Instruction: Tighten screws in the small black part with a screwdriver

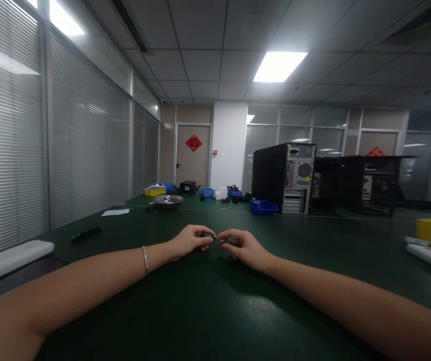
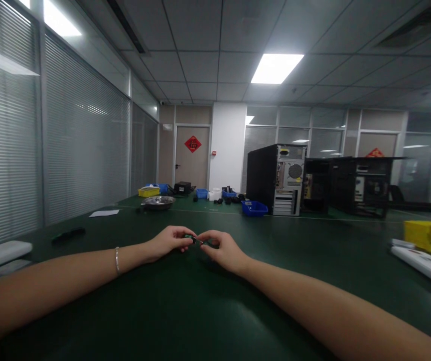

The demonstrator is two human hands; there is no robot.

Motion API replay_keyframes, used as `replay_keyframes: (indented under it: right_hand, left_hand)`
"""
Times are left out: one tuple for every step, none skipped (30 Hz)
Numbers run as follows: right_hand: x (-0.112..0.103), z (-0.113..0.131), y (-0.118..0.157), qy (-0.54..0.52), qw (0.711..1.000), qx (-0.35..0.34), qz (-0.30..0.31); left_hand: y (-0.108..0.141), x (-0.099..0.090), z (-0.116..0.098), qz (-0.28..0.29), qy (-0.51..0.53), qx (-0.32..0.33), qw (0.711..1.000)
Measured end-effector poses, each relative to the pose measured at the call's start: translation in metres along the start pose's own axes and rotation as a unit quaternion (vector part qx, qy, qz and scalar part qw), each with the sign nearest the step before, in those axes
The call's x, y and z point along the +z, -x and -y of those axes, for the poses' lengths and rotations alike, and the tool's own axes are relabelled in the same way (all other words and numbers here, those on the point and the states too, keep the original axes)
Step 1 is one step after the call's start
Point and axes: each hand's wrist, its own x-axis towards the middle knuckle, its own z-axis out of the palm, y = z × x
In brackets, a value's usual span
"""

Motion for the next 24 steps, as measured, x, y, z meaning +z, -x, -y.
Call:
replay_keyframes:
  right_hand:
    - [0.0003, 0.0, -0.0001, -0.003, 1.0, 0.003, 0.0]
    - [0.0006, -0.0002, -0.0002, -0.005, 1.0, 0.006, 0.0]
    - [0.0009, -0.0004, -0.0004, -0.007, 1.0, 0.008, -0.002]
    - [0.0011, -0.0006, -0.0006, -0.007, 1.0, 0.01, -0.003]
    - [0.0012, -0.0008, -0.0007, -0.007, 1.0, 0.012, -0.005]
    - [0.0012, -0.0009, -0.0008, -0.006, 1.0, 0.014, -0.007]
    - [0.0011, -0.0007, -0.0008, -0.004, 1.0, 0.015, -0.007]
    - [0.0008, -0.0003, -0.0006, -0.001, 1.0, 0.015, -0.007]
    - [0.0004, 0.0004, -0.0004, 0.003, 1.0, 0.013, -0.005]
    - [0.0, 0.0013, 0.0, 0.008, 1.0, 0.009, -0.004]
    - [-0.0004, 0.0022, 0.0004, 0.013, 1.0, 0.005, -0.003]
    - [-0.0007, 0.0032, 0.0008, 0.018, 1.0, 0.0, -0.003]
    - [-0.0008, 0.004, 0.0012, 0.023, 1.0, -0.005, -0.004]
    - [-0.0009, 0.0046, 0.0014, 0.028, 1.0, -0.011, -0.008]
    - [-0.0009, 0.0048, 0.0014, 0.033, 0.999, -0.015, -0.01]
    - [-0.0008, 0.0047, 0.0013, 0.036, 0.999, -0.019, -0.01]
    - [-0.0007, 0.0043, 0.0011, 0.037, 0.999, -0.021, -0.007]
    - [-0.0006, 0.0035, 0.0007, 0.036, 0.999, -0.021, -0.002]
    - [-0.0006, 0.0026, 0.0003, 0.035, 0.999, -0.021, 0.002]
    - [-0.0006, 0.0014, -0.0001, 0.036, 0.999, -0.023, 0.005]
    - [-0.0007, 0.0003, -0.0006, 0.039, 0.999, -0.026, 0.005]
    - [-0.0009, -0.0009, -0.001, 0.044, 0.999, -0.031, 0.002]
    - [-0.0011, -0.002, -0.0015, 0.051, 0.998, -0.038, -0.001]
    - [-0.0012, -0.0029, -0.0019, 0.058, 0.997, -0.045, -0.006]
  left_hand:
    - [-0.0001, -0.0002, 0.0006, 0.0, 0.0, 0.003, 1.0]
    - [-0.0002, -0.0003, 0.0011, 0.0, -0.001, 0.004, 1.0]
    - [-0.0004, -0.0003, 0.0015, -0.002, -0.003, 0.004, 1.0]
    - [-0.0006, -0.0003, 0.0018, -0.005, -0.004, 0.005, 1.0]
    - [-0.0008, -0.0003, 0.0019, -0.01, -0.004, 0.005, 1.0]
    - [-0.0009, -0.0002, 0.0019, -0.014, -0.004, 0.006, 1.0]
    - [-0.0008, -0.0002, 0.0017, -0.016, -0.004, 0.006, 1.0]
    - [-0.0006, -0.0001, 0.0014, -0.016, -0.004, 0.005, 1.0]
    - [-0.0003, 0.0, 0.0009, -0.014, -0.005, 0.005, 1.0]
    - [0.0001, 0.0, 0.0004, -0.01, -0.005, 0.004, 1.0]
    - [0.0005, 0.0001, -0.0001, -0.008, -0.005, 0.004, 1.0]
    - [0.0009, 0.0, -0.0005, -0.006, -0.002, 0.002, 1.0]
    - [0.0012, 0.0, -0.0008, -0.004, 0.003, 0.0, 1.0]
    - [0.0013, -0.0001, -0.0009, -0.002, 0.01, -0.002, 1.0]
    - [0.0012, -0.0002, -0.0007, 0.001, 0.017, -0.005, 1.0]
    - [0.0009, -0.0003, -0.0003, 0.004, 0.023, -0.008, 1.0]
    - [0.0004, -0.0004, 0.0004, 0.006, 0.028, -0.01, 1.0]
    - [-0.0003, -0.0005, 0.0012, 0.006, 0.031, -0.011, 0.999]
    - [-0.001, -0.0005, 0.0021, 0.005, 0.034, -0.012, 0.999]
    - [-0.0017, -0.0005, 0.0031, 0.004, 0.036, -0.013, 0.999]
    - [-0.0022, -0.0004, 0.0039, 0.003, 0.038, -0.012, 0.999]
    - [-0.0026, -0.0003, 0.0045, 0.003, 0.039, -0.011, 0.999]
    - [-0.0028, -0.0002, 0.0049, 0.003, 0.04, -0.01, 0.999]
    - [-0.0028, -0.0001, 0.005, 0.0, 0.042, -0.008, 0.999]
